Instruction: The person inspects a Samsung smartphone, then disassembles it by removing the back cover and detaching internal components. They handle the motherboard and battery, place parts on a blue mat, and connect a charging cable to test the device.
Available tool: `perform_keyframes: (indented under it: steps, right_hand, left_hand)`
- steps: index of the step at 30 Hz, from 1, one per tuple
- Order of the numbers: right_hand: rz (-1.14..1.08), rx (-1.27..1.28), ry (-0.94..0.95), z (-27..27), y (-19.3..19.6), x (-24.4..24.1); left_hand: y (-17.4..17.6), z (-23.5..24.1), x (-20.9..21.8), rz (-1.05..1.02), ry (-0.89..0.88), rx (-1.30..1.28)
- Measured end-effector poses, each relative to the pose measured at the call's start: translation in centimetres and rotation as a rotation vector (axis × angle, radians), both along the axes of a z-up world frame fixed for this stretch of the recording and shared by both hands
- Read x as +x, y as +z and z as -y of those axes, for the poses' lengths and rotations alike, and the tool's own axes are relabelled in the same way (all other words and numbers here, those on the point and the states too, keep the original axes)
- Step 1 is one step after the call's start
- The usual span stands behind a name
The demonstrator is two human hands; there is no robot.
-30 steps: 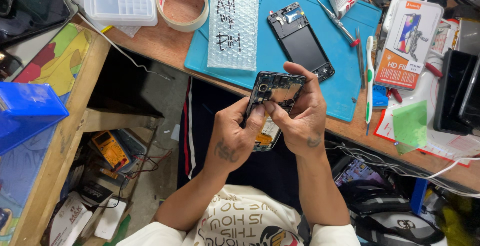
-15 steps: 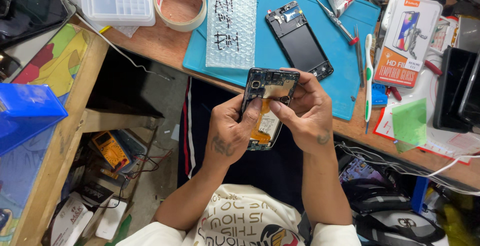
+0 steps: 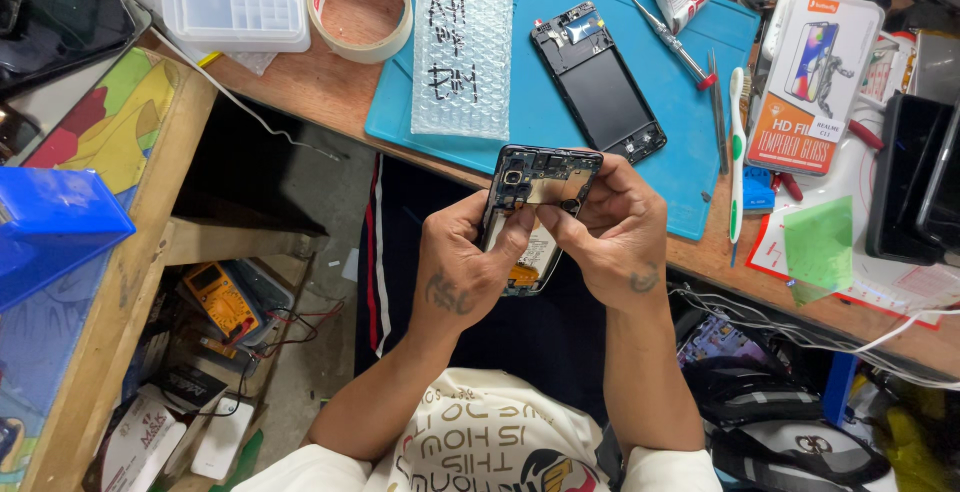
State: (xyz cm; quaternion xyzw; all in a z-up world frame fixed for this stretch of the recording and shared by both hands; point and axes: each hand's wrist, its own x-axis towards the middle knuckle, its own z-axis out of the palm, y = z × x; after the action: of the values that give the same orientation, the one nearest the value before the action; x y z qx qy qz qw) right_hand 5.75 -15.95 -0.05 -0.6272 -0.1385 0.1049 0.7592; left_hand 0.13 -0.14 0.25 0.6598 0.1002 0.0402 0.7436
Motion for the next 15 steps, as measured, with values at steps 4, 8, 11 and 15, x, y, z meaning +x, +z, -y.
perform_keyframes:
  steps: [4,8,11,15]
  right_hand:
    - [-0.027,-0.038,-0.017,0.14,-0.06,-0.03]
    - [-0.043,-0.018,-0.015,0.17,-0.09,-0.04]
    - [-0.048,-0.005,-0.004,0.15,-0.08,0.06]
    - [-0.054,-0.010,0.021,0.22,-0.37,0.66]
  left_hand:
    - [-0.05,0.02,-0.07,0.009,0.007,-0.004]
    - [-0.15,0.07,-0.11,0.025,0.007,-0.013]
    - [-0.32,0.15,-0.06,0.001,0.003,-0.031]
    - [-0.87,0.08,0.31,-0.019,0.003,-0.065]
